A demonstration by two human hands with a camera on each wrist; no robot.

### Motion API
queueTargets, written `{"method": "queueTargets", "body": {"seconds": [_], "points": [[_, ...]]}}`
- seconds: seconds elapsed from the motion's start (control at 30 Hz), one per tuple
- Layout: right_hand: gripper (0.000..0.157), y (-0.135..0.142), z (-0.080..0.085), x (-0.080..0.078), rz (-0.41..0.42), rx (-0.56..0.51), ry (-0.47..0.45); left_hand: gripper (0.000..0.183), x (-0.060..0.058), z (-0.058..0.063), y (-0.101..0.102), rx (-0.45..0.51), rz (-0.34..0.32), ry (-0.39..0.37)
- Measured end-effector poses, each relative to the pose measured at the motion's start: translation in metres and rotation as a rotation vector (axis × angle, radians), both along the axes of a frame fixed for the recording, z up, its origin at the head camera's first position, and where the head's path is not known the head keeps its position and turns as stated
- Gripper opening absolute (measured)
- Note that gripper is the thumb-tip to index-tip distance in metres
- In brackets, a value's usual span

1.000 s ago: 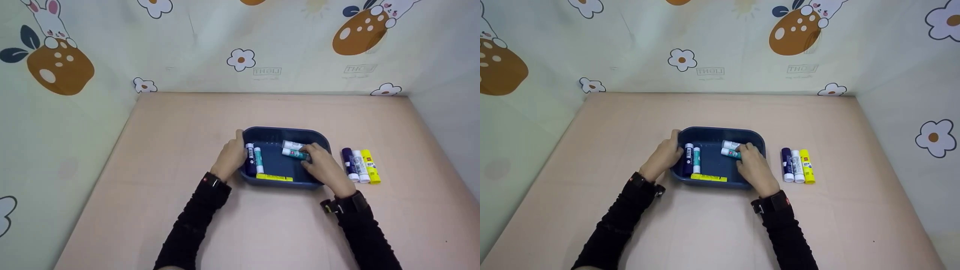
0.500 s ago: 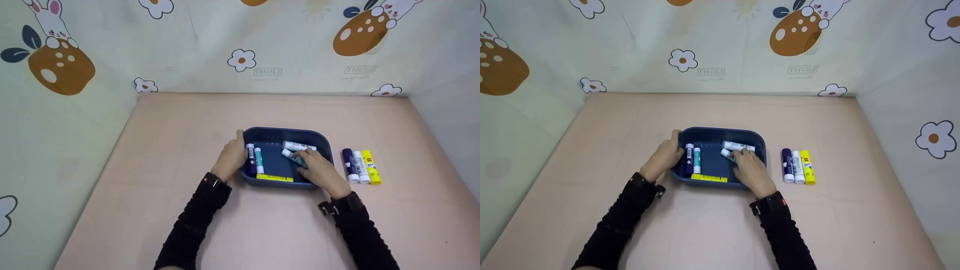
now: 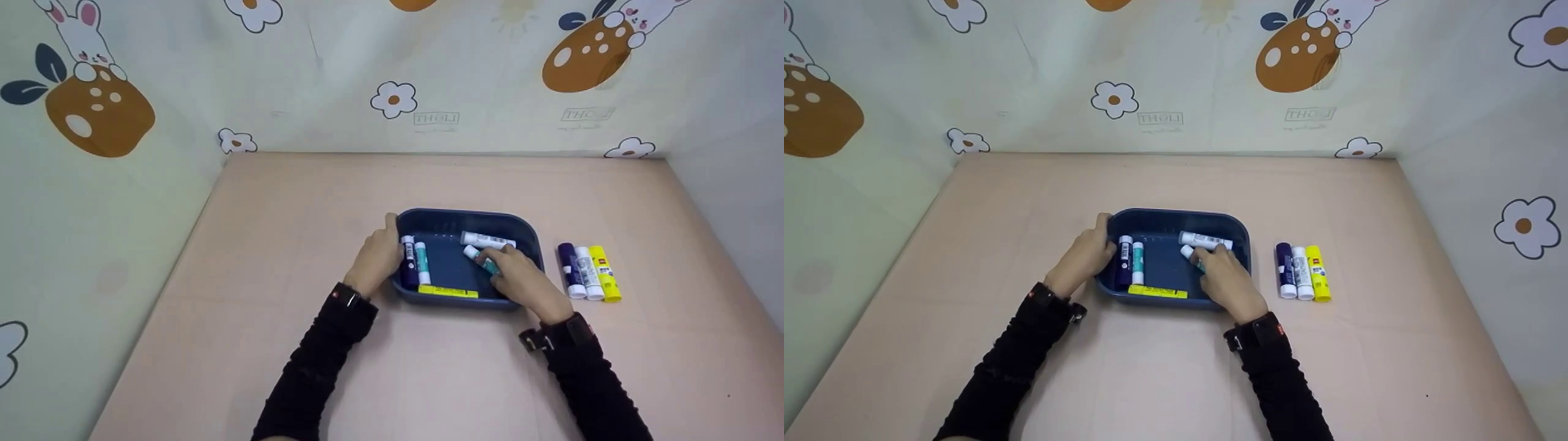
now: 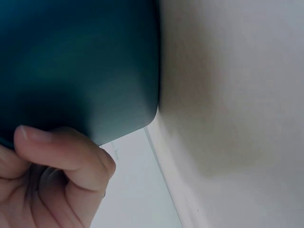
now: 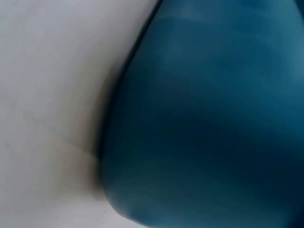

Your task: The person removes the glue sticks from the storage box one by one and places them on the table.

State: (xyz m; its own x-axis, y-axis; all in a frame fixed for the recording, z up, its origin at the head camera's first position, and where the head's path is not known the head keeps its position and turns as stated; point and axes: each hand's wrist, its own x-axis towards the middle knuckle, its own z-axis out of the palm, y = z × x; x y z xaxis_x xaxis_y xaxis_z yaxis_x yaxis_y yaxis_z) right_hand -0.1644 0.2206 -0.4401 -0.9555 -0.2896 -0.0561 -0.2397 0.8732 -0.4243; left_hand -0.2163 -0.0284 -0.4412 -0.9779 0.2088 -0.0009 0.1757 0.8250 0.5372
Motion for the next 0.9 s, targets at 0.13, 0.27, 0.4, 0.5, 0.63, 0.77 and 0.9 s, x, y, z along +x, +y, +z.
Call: {"method": "queueTargets", "body": {"seconds": [0.13, 0.27, 0.4, 0.5, 0.63, 0.77, 0.9], "points": [[0.03, 0.0, 0.001, -0.001, -0.021, -0.057, 0.028, 0.036, 0.001, 0.0, 0.0, 0.0, 0.001, -0.004], [0.021, 0.001, 0.006, -0.002, -0.043, -0.137, 0.086, 0.037, 0.001, 0.001, 0.0, -0.01, 0.0, -0.002], [0.015, 0.005, 0.014, -0.001, -0.087, -0.201, 0.127, 0.038, 0.001, 0.001, 0.0, -0.012, 0.002, 0.003], [0.017, 0.01, 0.024, 0.001, -0.117, -0.242, 0.147, 0.038, 0.001, 0.0, 0.0, -0.013, 0.004, 0.014], [0.022, 0.017, 0.038, 0.005, -0.15, -0.299, 0.207, 0.038, 0.001, 0.0, 0.0, -0.021, 0.008, 0.024], [0.024, 0.028, 0.053, 0.011, -0.202, -0.378, 0.334, 0.037, 0.001, 0.0, 0.0, -0.017, 0.006, 0.02], [0.024, 0.042, 0.067, 0.017, -0.26, -0.445, 0.456, 0.038, 0.0, 0.0, 0.001, -0.014, 0.009, 0.004]]}}
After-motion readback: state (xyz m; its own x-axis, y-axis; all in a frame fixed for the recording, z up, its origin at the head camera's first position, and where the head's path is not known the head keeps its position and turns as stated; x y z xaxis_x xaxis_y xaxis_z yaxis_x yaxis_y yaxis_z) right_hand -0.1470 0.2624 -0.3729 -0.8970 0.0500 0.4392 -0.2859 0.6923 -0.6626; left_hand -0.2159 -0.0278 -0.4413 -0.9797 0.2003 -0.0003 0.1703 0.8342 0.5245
